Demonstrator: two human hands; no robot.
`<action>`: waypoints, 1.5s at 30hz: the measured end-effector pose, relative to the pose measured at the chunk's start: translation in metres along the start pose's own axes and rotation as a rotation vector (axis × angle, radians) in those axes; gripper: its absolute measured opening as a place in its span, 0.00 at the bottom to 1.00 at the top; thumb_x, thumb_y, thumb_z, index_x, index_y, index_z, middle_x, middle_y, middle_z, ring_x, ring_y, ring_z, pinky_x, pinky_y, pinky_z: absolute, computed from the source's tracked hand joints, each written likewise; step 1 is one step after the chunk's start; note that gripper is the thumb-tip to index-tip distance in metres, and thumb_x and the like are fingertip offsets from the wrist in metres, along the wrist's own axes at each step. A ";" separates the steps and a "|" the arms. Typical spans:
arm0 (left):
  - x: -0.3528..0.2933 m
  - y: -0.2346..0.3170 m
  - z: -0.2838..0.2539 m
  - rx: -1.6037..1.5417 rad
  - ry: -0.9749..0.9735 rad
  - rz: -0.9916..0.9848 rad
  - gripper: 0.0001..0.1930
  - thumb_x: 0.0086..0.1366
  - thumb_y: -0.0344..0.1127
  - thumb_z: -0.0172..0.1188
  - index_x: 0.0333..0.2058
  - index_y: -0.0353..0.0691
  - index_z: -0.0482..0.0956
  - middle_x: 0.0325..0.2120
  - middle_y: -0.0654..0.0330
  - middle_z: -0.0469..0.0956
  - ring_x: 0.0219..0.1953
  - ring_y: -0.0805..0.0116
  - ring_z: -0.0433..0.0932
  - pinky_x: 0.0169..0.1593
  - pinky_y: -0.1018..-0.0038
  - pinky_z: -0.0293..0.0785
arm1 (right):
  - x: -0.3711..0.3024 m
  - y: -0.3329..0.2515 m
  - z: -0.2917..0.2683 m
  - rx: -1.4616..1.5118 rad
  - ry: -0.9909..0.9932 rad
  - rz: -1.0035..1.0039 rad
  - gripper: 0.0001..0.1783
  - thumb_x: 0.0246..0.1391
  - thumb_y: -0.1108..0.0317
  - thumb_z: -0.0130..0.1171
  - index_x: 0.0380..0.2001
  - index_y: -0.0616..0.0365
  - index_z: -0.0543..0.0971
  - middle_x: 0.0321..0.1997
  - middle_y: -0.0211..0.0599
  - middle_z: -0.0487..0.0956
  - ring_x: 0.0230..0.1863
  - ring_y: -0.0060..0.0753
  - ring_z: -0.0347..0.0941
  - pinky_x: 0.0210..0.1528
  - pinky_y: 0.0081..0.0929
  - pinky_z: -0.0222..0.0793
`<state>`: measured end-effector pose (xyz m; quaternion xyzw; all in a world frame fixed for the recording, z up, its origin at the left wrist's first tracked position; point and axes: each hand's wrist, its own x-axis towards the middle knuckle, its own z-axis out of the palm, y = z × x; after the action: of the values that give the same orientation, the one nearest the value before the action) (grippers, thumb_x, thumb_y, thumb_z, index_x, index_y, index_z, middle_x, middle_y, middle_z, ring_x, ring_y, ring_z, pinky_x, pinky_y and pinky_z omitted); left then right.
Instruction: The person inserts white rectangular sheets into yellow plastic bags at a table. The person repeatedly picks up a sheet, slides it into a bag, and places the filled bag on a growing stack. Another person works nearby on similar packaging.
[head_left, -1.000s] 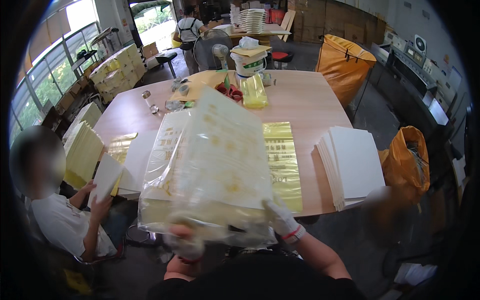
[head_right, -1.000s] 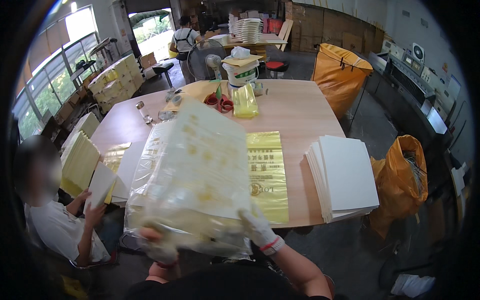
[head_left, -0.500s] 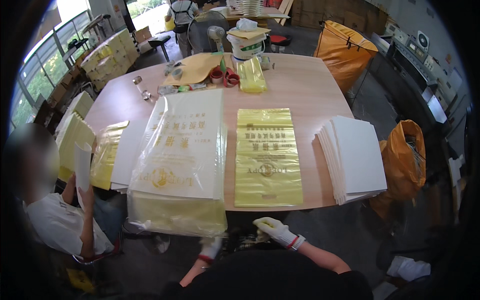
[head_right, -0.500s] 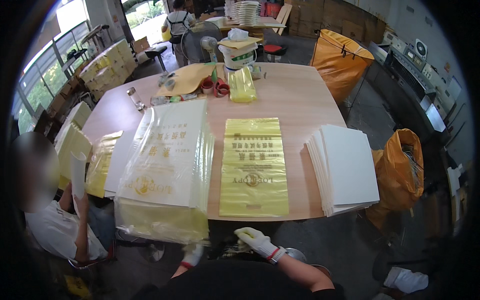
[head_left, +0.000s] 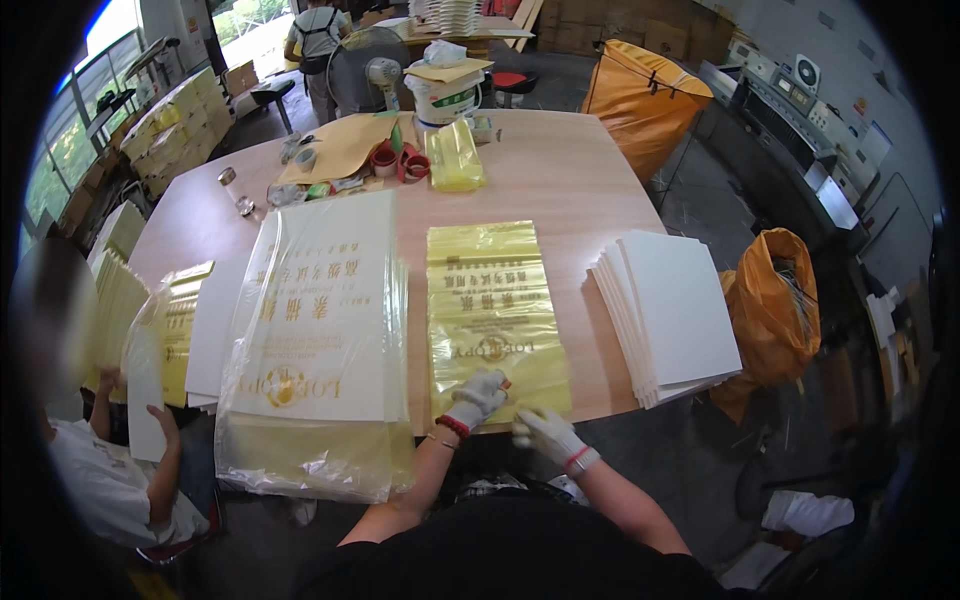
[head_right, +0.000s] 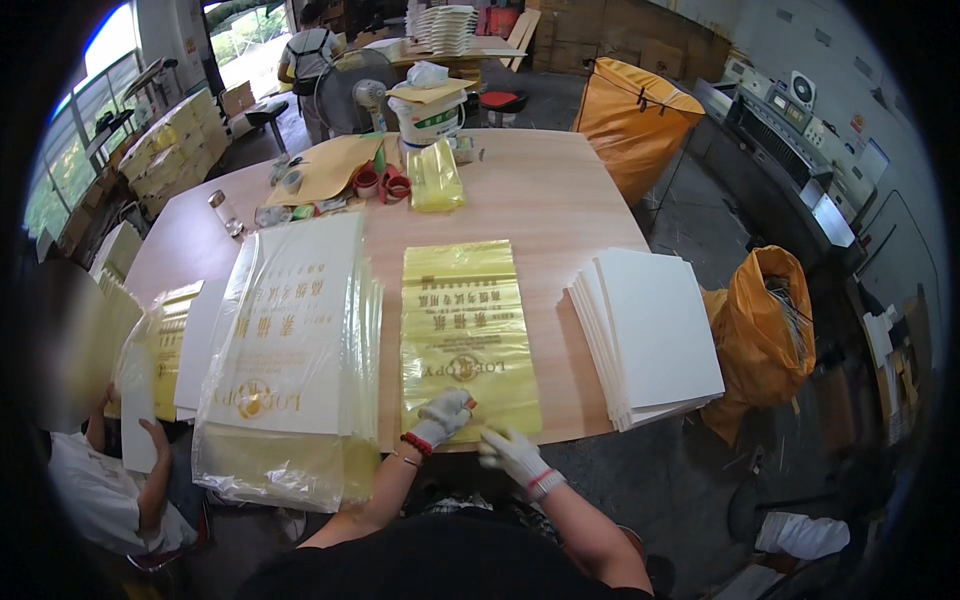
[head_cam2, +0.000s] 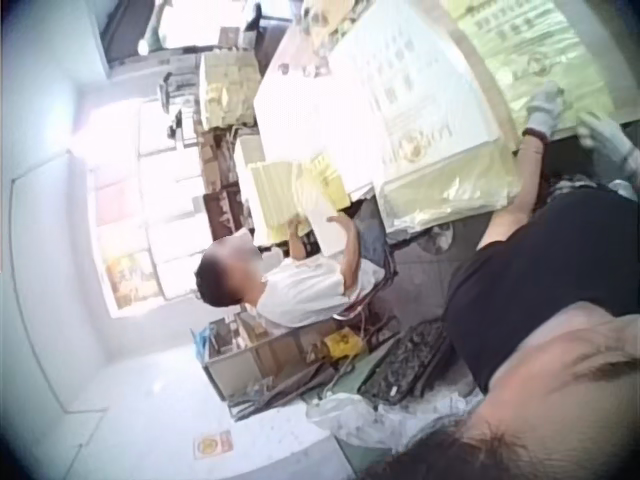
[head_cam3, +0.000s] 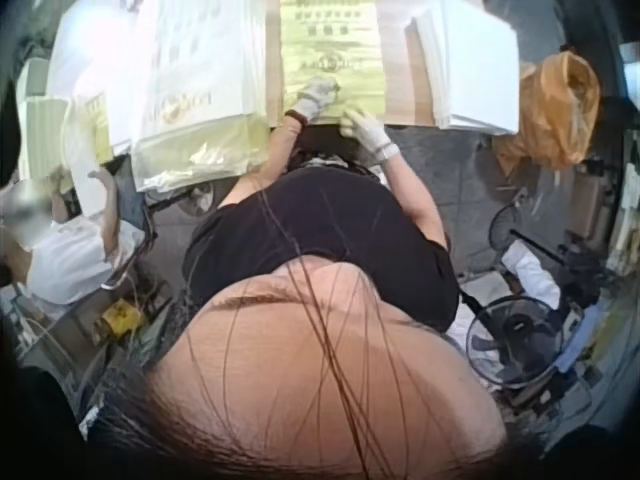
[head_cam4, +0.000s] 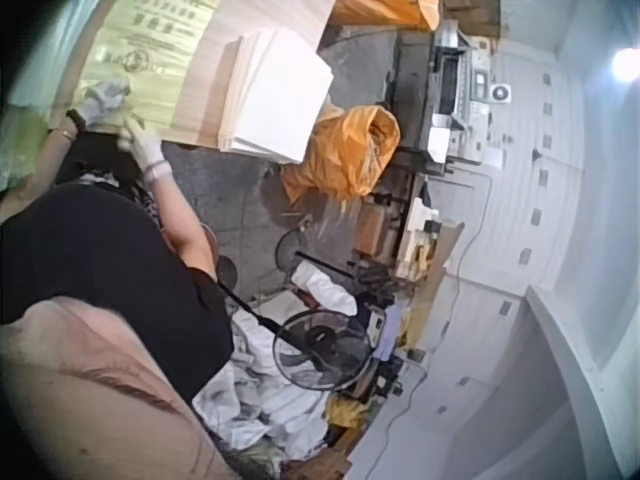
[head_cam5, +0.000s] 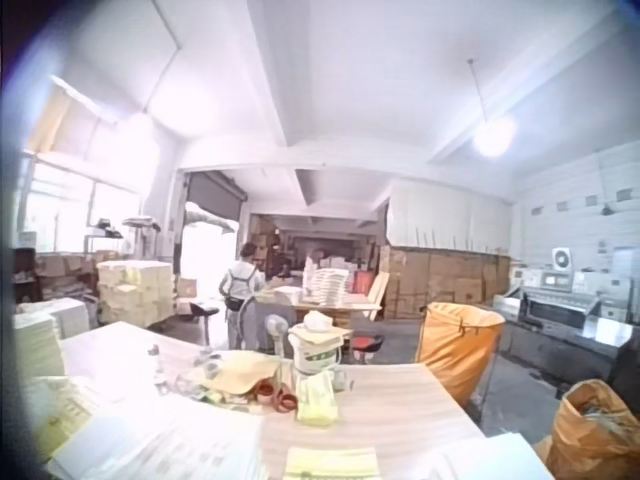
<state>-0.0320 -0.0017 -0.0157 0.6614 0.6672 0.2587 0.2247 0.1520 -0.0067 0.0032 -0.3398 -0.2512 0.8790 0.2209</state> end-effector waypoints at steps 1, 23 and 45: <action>0.003 0.000 0.000 -0.028 0.017 0.043 0.08 0.54 0.39 0.52 0.26 0.40 0.73 0.21 0.49 0.72 0.30 0.49 0.71 0.32 0.61 0.67 | 0.012 -0.013 0.029 -0.009 0.181 -0.130 0.10 0.52 0.64 0.53 0.32 0.60 0.72 0.20 0.26 0.66 0.23 0.21 0.64 0.25 0.17 0.61; 0.035 0.103 -0.088 -0.283 0.310 0.134 0.23 0.53 0.28 0.57 0.48 0.35 0.65 0.34 0.52 0.74 0.32 0.62 0.73 0.36 0.71 0.71 | -0.036 -0.100 -0.001 -1.524 0.114 -0.765 0.13 0.47 0.67 0.53 0.36 0.63 0.73 0.33 0.47 0.75 0.36 0.45 0.72 0.41 0.33 0.68; -0.021 0.156 0.016 -1.158 -0.542 -0.127 0.22 0.56 0.35 0.51 0.49 0.35 0.65 0.44 0.57 0.70 0.44 0.71 0.68 0.48 0.74 0.65 | -0.193 -0.125 -0.021 -1.498 0.199 -0.782 0.22 0.53 0.47 0.45 0.34 0.56 0.73 0.30 0.34 0.75 0.32 0.34 0.72 0.36 0.34 0.68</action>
<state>0.0982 -0.0229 0.0712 0.4341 0.3768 0.3870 0.7210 0.3241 -0.0112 0.1579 -0.3607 -0.8454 0.3073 0.2464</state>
